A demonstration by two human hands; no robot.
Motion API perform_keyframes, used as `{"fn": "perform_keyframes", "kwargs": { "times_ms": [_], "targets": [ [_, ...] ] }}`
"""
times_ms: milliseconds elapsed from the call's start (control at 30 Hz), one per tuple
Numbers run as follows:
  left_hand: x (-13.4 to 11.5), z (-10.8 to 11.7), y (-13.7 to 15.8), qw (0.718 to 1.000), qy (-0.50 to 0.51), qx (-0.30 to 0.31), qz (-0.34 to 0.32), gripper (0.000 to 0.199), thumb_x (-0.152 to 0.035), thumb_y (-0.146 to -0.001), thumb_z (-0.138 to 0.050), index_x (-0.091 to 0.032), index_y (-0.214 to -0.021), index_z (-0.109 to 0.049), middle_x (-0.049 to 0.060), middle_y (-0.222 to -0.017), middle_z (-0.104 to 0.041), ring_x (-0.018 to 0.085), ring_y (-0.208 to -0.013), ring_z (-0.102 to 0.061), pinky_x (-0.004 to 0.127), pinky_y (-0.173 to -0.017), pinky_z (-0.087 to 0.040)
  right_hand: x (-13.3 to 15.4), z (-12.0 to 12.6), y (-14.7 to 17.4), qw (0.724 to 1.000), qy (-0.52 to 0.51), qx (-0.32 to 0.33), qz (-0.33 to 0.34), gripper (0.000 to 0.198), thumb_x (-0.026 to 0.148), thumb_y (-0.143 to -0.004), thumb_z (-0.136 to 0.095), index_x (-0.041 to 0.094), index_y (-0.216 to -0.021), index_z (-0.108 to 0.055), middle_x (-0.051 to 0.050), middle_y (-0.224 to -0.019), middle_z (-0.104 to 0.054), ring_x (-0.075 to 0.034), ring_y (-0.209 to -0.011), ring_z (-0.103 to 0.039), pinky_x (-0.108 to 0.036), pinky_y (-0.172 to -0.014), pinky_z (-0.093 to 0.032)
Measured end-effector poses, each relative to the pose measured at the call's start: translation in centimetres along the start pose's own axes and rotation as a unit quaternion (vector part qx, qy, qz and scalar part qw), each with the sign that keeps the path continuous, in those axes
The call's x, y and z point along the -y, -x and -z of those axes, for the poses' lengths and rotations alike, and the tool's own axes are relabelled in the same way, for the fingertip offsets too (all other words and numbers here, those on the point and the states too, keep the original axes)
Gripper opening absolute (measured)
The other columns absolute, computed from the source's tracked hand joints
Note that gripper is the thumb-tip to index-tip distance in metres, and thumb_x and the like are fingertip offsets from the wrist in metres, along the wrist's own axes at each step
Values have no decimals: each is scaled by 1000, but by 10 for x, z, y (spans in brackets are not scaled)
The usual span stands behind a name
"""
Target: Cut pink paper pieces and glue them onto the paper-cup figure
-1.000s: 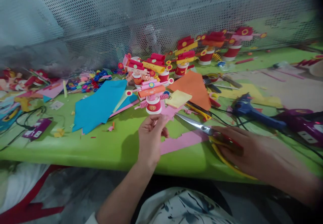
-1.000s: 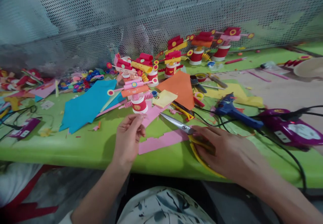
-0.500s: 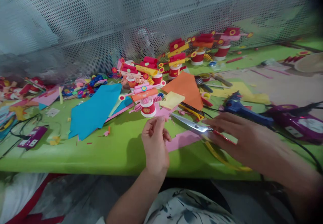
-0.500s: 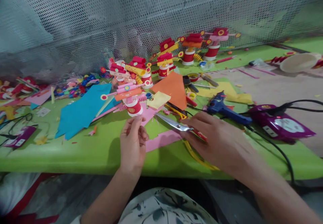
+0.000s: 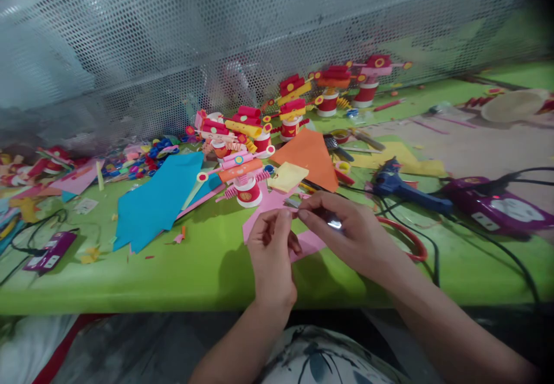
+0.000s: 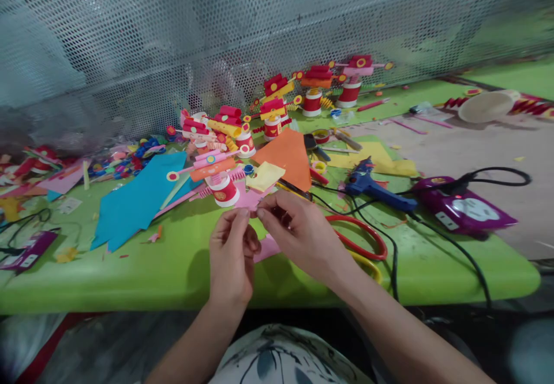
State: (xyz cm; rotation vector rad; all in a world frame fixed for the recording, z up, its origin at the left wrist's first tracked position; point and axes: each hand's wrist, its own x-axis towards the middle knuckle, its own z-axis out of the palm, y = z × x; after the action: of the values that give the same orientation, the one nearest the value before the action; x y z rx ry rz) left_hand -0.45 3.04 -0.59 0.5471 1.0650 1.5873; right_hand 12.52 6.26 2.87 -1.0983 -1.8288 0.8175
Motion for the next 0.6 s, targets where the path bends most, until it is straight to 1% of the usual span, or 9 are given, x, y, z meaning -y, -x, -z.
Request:
{"fn": "perform_keyframes", "kwargs": {
  "times_ms": [67, 133, 167, 233, 300, 400, 500, 600],
  "targets": [
    [-3, 5, -3, 999, 3, 33, 11, 23, -38, -86, -82, -19, -90, -70, -6, -64, -61, 5, -49, -50, 17, -49, -40, 1, 3, -1, 1000, 2, 1, -5, 20, 36, -98, -60, 21, -90, -70, -4, -83, -74, -16, -71, -65, -25, -60, -50],
    [-9, 11, -8, 997, -9, 76, 7, 21, -32, -85, -80, -20, -99, -71, -2, -85, -71, 4, -52, -52, 19, -51, -43, 2, 7, -2, 1000, 14, 0, -8, 21, 37, -97, -61, 22, -86, -69, -2, -77, -71, -15, -66, -62, -25, -57, -48],
    [-14, 13, -10, 994, -30, 101, 2, 25, -29, -82, -81, -20, -104, -72, 0, -98, -73, 4, -54, -53, 20, -52, -44, 2, 9, -2, 1000, 23, 3, -8, 21, 37, -96, -61, 22, -83, -68, -1, -75, -70, -15, -63, -60, -25, -56, -47],
    [-24, 17, -16, 982, -107, 153, -5, 37, -25, -77, -83, -21, -112, -73, 3, -110, -73, 5, -59, -54, 21, -55, -48, 1, 12, -1, 999, 47, 18, -1, 22, 37, -96, -60, 22, -81, -67, 0, -72, -68, -14, -61, -58, -25, -54, -45],
    [-33, 19, -20, 962, -191, 195, -12, 37, -25, -75, -85, -20, -110, -75, 5, -108, -74, 6, -62, -55, 21, -59, -49, 0, 15, 1, 997, 73, 39, 11, 21, 36, -96, -59, 22, -82, -68, -1, -73, -69, -15, -61, -59, -26, -55, -45],
    [-39, 17, -23, 937, -277, 213, -23, 20, -29, -80, -83, -18, -95, -76, 3, -88, -74, 8, -61, -55, 22, -59, -46, -3, 18, 5, 993, 98, 53, 24, 20, 33, -97, -57, 22, -85, -69, -1, -76, -70, -15, -62, -61, -26, -57, -44],
    [-38, 16, -24, 927, -301, 220, -25, 14, -31, -83, -80, -18, -84, -74, 0, -71, -67, 9, -57, -52, 22, -55, -42, -5, 21, 7, 993, 94, 63, 29, 18, 30, -98, -57, 22, -86, -68, -1, -76, -69, -14, -62, -60, -27, -58, -44],
    [-36, 15, -24, 930, -285, 231, -13, 15, -31, -84, -79, -18, -83, -73, -1, -70, -66, 9, -57, -52, 22, -55, -42, -6, 23, 8, 994, 82, 70, 27, 18, 30, -98, -58, 22, -85, -68, 0, -75, -69, -14, -63, -60, -27, -58, -45]
  ]
}}
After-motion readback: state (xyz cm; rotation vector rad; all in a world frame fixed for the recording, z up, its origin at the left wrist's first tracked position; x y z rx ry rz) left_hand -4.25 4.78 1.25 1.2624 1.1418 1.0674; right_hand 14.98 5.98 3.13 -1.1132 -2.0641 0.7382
